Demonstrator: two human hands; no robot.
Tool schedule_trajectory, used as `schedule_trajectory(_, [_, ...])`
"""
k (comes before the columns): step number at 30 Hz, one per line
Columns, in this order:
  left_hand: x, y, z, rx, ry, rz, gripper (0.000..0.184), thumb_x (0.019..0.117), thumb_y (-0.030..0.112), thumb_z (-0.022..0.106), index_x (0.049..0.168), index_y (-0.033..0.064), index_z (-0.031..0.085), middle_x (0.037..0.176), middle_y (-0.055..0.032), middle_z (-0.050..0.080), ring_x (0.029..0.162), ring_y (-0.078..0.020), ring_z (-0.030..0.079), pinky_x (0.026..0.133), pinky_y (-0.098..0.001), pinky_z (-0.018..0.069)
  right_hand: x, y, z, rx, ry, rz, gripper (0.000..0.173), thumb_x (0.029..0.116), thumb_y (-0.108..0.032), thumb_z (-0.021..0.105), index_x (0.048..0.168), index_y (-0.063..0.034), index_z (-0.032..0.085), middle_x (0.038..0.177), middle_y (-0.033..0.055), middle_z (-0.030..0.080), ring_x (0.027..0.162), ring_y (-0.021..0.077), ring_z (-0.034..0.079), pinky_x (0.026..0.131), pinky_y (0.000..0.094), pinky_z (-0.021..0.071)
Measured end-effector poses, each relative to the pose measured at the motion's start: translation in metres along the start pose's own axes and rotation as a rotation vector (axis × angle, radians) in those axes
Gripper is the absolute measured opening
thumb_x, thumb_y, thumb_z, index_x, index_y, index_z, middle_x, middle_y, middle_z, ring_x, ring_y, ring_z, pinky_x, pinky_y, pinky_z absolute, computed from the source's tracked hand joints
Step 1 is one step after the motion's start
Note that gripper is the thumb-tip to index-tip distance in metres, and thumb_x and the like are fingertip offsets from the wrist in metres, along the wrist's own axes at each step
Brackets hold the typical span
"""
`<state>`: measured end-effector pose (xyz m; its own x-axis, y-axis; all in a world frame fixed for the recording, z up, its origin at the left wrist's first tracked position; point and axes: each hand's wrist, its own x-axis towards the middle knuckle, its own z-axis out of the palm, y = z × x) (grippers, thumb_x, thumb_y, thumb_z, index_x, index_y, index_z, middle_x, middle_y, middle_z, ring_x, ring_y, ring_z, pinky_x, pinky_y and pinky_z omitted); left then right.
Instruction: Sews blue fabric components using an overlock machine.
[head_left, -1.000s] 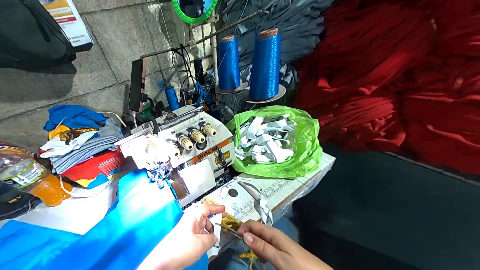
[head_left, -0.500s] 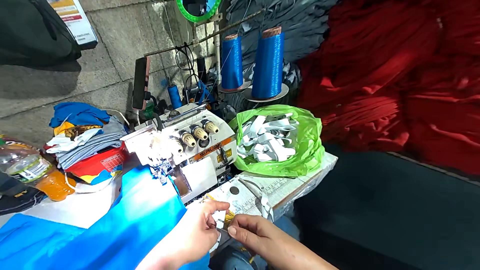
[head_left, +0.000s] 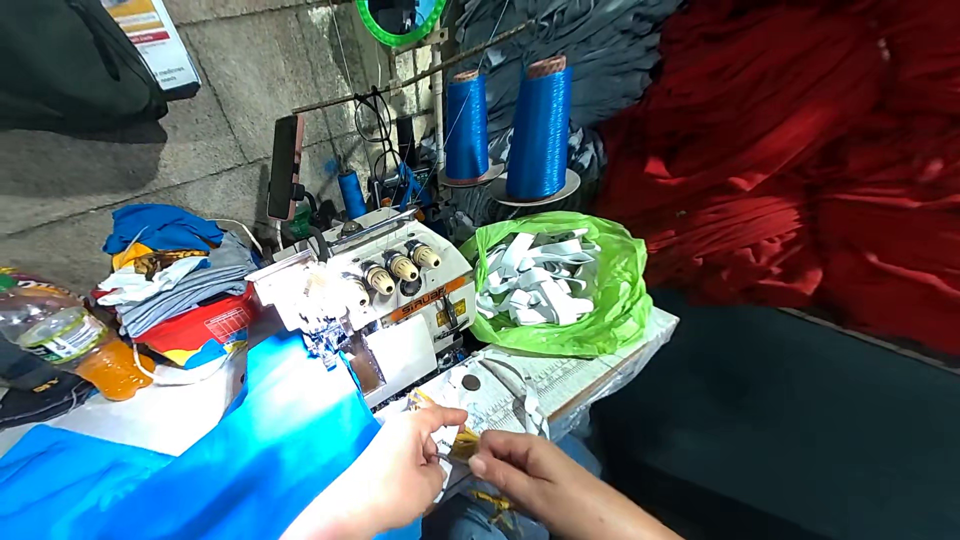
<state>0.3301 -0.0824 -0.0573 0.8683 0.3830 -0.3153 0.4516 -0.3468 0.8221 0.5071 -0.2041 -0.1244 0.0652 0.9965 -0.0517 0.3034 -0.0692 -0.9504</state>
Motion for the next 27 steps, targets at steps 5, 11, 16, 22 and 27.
schedule_trajectory(5, [-0.01, -0.005, 0.001, -0.022, -0.06, 0.084, 0.094, 0.086, -0.011, 0.056, 0.164, 0.0098, 0.009, 0.135, -0.0119, 0.055, 0.07, -0.0044, 0.058, 0.063, -0.0219, 0.0513, 0.015, -0.013, -0.024, -0.547, 0.379, -0.027, 0.045, 0.1011, -0.045, 0.051, 0.109, -0.0056, 0.071, 0.076, 0.0099, 0.067, 0.069, 0.027, 0.065, 0.064, 0.0509, 0.0528])
schedule_trajectory(11, [-0.04, -0.003, -0.014, -0.127, 0.042, 0.082, 0.102, 0.0828, -0.01, 0.061, 0.163, 0.009, 0.001, 0.136, -0.0089, 0.052, 0.068, -0.0011, 0.061, 0.064, -0.0194, 0.0556, 0.061, 0.016, -0.023, -0.984, 0.466, -0.078, 0.027, 0.0953, -0.024, 0.073, 0.106, 0.0002, 0.074, 0.101, 0.0234, 0.07, 0.101, 0.0466, 0.067, 0.082, 0.0614, 0.0546])
schedule_trajectory(16, [-0.057, -0.005, -0.028, -0.115, 0.083, -0.051, 0.098, 0.0842, -0.006, 0.062, 0.163, 0.0103, 0.006, 0.138, -0.0084, 0.051, 0.069, -0.0011, 0.061, 0.063, -0.0184, 0.0541, 0.035, -0.027, 0.012, -0.734, 0.394, -0.449, 0.022, 0.0927, -0.022, 0.068, 0.103, -0.0049, 0.077, 0.094, 0.0145, 0.073, 0.089, 0.0365, 0.072, 0.075, 0.0571, 0.0587])
schedule_trajectory(22, [-0.067, 0.005, -0.031, 0.042, 0.065, -0.085, 0.095, 0.0859, -0.01, 0.062, 0.163, 0.0062, 0.008, 0.142, -0.0148, 0.05, 0.079, -0.0065, 0.064, 0.07, -0.0228, 0.0547, 0.021, -0.07, 0.064, -0.546, -0.114, -0.461, 0.027, 0.0937, -0.024, 0.07, 0.094, 0.0019, 0.072, 0.087, 0.0196, 0.07, 0.087, 0.0384, 0.07, 0.076, 0.056, 0.0552])
schedule_trajectory(27, [-0.079, 0.004, -0.032, 0.098, 0.082, -0.108, 0.093, 0.0874, -0.01, 0.061, 0.163, 0.0057, 0.009, 0.145, -0.0168, 0.049, 0.079, -0.0064, 0.066, 0.071, -0.0238, 0.0548, 0.015, -0.078, 0.086, -0.592, -0.007, -0.475, 0.017, 0.0889, -0.013, 0.07, 0.081, 0.0022, 0.069, 0.075, 0.0178, 0.068, 0.075, 0.0349, 0.071, 0.066, 0.0515, 0.0555])
